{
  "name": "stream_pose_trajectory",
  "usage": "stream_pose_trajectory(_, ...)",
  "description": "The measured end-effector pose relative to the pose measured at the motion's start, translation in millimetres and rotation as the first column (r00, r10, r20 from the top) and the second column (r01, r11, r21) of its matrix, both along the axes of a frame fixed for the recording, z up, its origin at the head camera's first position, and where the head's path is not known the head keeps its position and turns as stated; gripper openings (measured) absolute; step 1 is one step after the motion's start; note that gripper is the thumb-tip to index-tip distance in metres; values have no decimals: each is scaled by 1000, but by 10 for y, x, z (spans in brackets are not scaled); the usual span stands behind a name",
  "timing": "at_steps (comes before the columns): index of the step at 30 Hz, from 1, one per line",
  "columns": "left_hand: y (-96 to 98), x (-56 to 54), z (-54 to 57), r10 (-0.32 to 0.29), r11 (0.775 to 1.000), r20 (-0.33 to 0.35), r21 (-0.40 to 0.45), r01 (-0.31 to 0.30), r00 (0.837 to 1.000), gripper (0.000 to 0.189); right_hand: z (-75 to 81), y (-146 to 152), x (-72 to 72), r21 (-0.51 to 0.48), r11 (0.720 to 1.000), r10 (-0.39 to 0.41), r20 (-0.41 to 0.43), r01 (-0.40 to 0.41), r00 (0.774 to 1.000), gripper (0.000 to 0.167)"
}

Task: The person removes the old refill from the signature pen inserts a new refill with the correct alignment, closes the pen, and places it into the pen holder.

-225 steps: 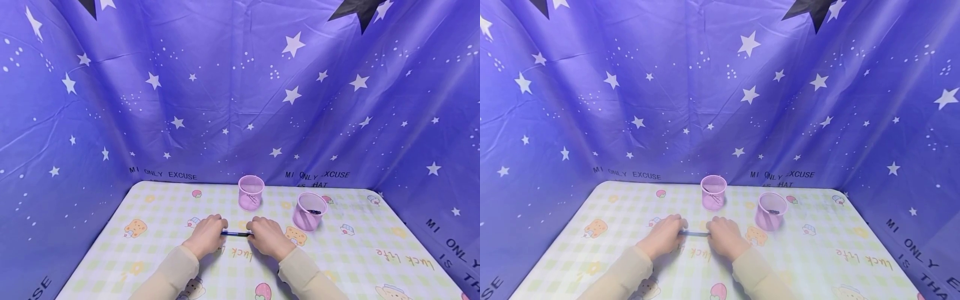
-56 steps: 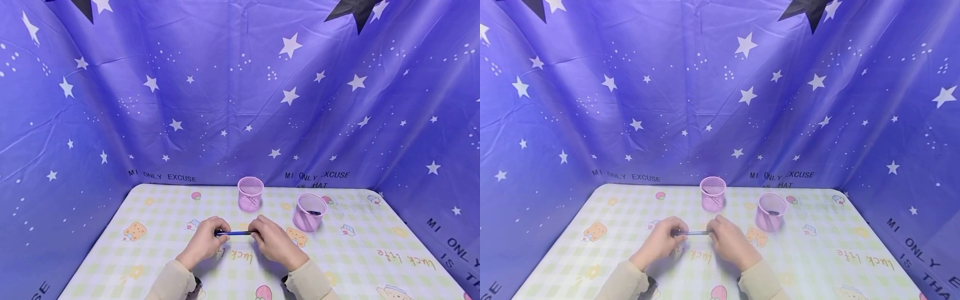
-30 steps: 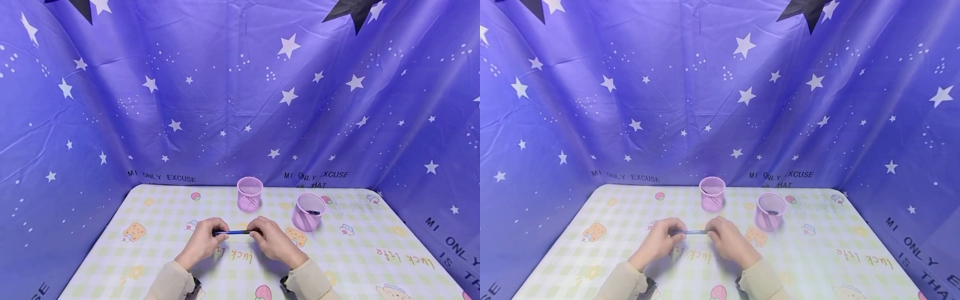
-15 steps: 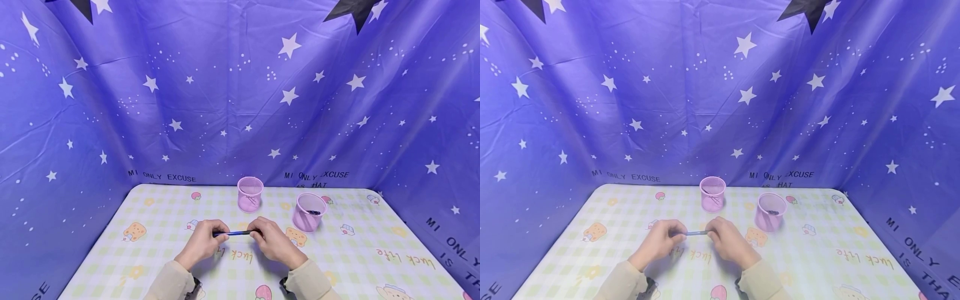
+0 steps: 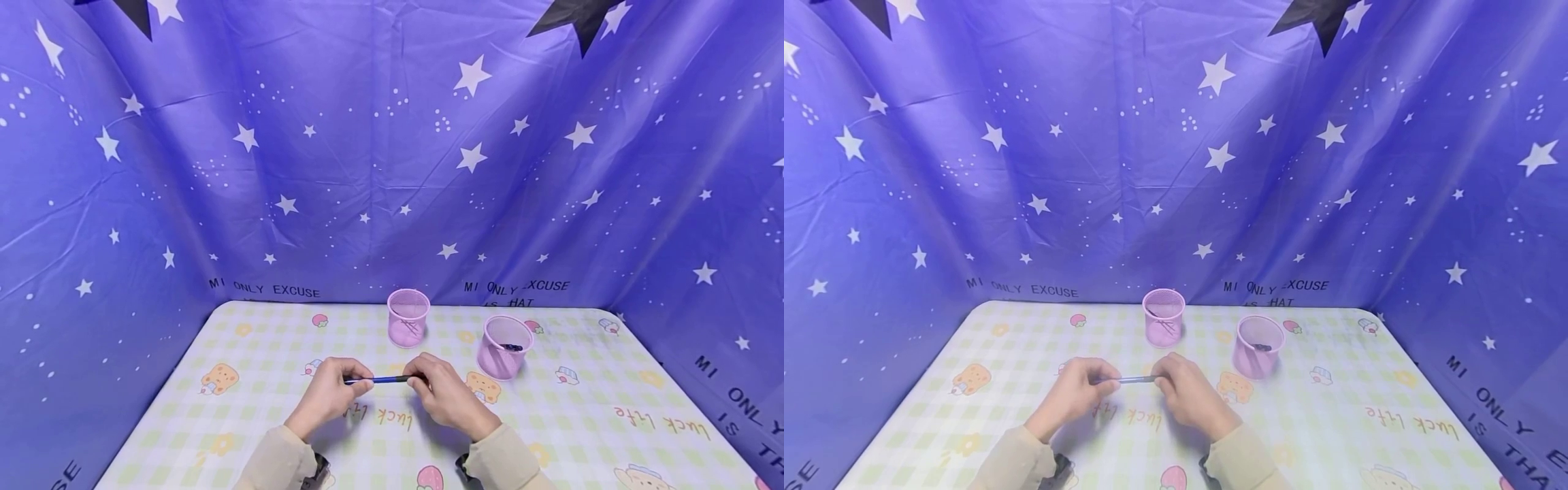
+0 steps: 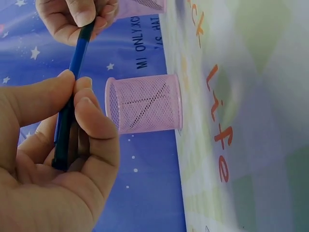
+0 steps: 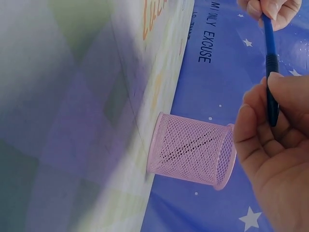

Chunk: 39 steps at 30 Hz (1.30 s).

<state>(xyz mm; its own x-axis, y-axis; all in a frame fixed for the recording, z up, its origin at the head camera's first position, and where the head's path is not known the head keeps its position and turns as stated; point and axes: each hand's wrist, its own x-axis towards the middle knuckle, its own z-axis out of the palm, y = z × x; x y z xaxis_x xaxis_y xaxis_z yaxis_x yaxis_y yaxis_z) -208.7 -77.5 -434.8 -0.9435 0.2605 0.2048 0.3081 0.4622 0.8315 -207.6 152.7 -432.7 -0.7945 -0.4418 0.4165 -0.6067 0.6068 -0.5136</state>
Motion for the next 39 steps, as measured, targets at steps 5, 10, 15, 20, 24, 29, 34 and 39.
stream_pose_trajectory(5, -1, -5, 8, -12, 1000, 26, -6, 12, 1000, 6, 6, -2, 5, 8, 1000, -6, 21, 6, 1000, 14)
stream_pose_trajectory(10, 3, -11, 0, -31, 999, -26, -40, 30, 999, 17, 3, -3, 1, 32, 999, -20, 60, 18, 998, 14)
stream_pose_trajectory(15, 24, -7, -6, -27, 999, -107, -48, 22, 994, 25, 6, -13, 9, 34, 999, -25, 84, 22, 996, 14)
stream_pose_trajectory(20, 42, 8, -7, -5, 999, -114, -50, -1, 994, 21, 11, -23, 20, 34, 999, -23, 101, 19, 995, 14)
stream_pose_trajectory(24, 40, 16, -14, 4, 999, -112, -49, -10, 994, 21, 11, -25, 24, 35, 999, -22, 103, 18, 994, 14)
stream_pose_trajectory(29, 49, 28, -18, -8, 999, -127, -52, 1, 992, 21, 17, -23, 27, 37, 999, -20, 105, 16, 994, 14)
stream_pose_trajectory(34, 52, 32, -12, -22, 998, -115, -64, 14, 993, 17, 39, -22, 35, 31, 999, -16, 98, 13, 995, 13)
stream_pose_trajectory(39, 54, 31, -11, -28, 998, -113, -63, 21, 993, 14, 56, -21, 38, 34, 999, -19, 87, 16, 996, 12)
